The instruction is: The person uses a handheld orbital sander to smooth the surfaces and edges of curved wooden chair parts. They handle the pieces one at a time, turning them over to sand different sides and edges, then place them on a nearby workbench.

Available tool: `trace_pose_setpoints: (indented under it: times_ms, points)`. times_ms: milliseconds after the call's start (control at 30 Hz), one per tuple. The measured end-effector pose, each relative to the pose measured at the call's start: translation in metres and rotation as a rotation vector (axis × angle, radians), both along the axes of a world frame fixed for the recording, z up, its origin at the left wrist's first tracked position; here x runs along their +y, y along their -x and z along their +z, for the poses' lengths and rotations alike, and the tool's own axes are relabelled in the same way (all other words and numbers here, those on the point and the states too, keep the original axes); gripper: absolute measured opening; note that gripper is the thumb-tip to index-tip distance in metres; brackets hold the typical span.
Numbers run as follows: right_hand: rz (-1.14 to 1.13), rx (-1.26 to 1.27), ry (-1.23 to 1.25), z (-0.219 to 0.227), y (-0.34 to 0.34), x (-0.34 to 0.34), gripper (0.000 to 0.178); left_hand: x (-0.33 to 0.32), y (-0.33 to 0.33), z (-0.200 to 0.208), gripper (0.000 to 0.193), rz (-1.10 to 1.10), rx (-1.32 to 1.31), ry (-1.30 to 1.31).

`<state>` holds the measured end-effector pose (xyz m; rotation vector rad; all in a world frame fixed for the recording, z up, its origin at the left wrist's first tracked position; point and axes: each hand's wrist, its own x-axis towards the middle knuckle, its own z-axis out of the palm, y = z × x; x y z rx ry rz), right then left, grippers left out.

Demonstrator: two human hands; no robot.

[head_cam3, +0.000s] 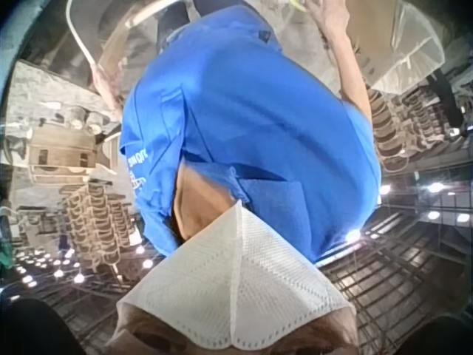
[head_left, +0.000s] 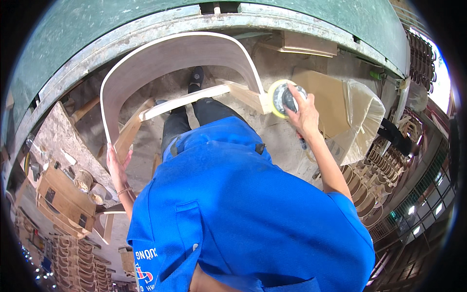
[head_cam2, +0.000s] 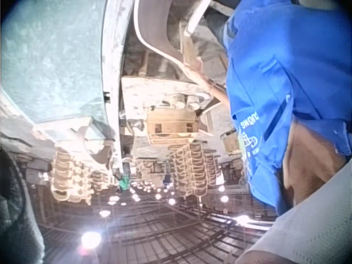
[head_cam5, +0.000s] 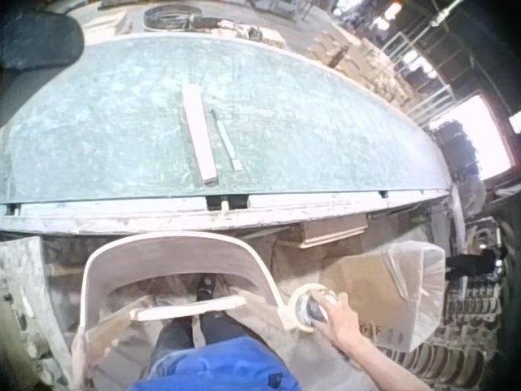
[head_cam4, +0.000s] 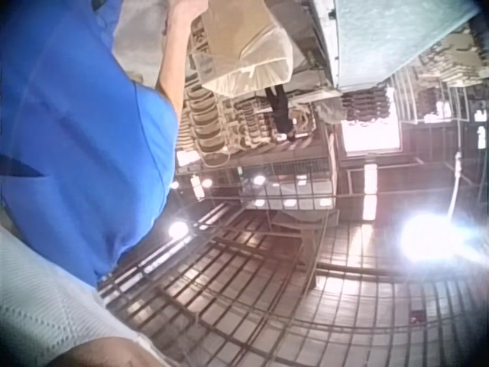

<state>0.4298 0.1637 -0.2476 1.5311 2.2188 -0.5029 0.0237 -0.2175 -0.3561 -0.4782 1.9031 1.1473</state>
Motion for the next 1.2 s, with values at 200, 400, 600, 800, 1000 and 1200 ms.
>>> trace_pose_setpoints:
  times_ms: [200,400,600,800,1000,1200]
  points:
    - [0.008,0.037,0.047,-0.013,0.016,-0.006,0.077,-0.002,-0.002,0.0,0.057,0.008,0.024,-0.05]
    - [-0.029,-0.004,0.089,-0.01,0.016,-0.006,0.076,0.002,-0.003,-0.001,0.058,0.003,0.028,-0.025]
    - [0.02,0.047,0.084,0.008,0.0,-0.033,0.079,0.003,-0.006,0.001,0.058,0.014,0.043,0.02]
    - [-0.063,-0.023,0.192,0.009,0.03,-0.028,0.075,0.006,-0.001,0.001,0.057,0.007,0.021,0.026]
    - [-0.021,-0.013,0.161,0.016,0.026,-0.033,0.074,0.001,0.0,-0.002,0.059,-0.003,0.03,-0.009]
    - [0.045,-0.014,0.154,0.011,0.022,-0.039,0.075,0.0,0.0,-0.005,0.058,0.004,-0.003,0.019]
